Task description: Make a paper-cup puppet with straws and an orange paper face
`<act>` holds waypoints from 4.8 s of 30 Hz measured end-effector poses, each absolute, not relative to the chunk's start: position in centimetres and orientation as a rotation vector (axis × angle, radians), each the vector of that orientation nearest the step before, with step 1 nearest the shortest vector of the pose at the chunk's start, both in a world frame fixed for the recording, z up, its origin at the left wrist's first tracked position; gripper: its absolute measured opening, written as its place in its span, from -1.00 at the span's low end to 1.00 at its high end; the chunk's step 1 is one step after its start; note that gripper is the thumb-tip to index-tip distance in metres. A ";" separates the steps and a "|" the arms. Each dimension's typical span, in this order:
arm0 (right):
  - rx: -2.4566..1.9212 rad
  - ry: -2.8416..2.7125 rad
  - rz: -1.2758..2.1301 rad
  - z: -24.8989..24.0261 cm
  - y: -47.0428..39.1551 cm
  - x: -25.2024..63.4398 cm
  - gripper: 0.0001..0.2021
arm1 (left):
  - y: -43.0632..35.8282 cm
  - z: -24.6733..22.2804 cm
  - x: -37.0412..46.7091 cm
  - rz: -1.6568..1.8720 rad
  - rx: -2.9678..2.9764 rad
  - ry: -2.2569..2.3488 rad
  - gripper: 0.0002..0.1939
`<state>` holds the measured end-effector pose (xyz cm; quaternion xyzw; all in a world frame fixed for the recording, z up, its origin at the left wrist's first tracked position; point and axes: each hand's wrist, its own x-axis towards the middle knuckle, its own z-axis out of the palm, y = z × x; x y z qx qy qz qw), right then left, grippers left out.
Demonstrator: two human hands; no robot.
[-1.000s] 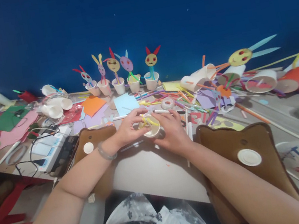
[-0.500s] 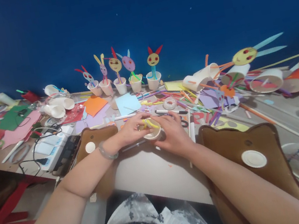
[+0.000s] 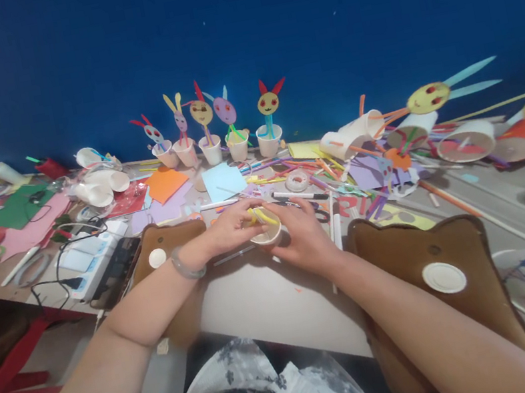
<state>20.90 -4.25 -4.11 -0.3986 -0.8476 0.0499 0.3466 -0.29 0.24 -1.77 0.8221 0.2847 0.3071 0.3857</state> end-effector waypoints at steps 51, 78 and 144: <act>-1.117 -2.149 0.271 -4.6 -4.5 21.0 -0.27 | -0.9 0.1 0.0 0.965 1.977 0.746 -0.56; -1.077 -2.143 0.272 -4.9 -4.3 20.7 -0.30 | -0.8 -0.3 -0.1 0.901 1.958 0.742 -0.52; -1.304 -1.944 0.371 -4.7 -4.2 20.9 -0.20 | 0.2 -0.7 0.0 1.142 1.561 0.813 -0.49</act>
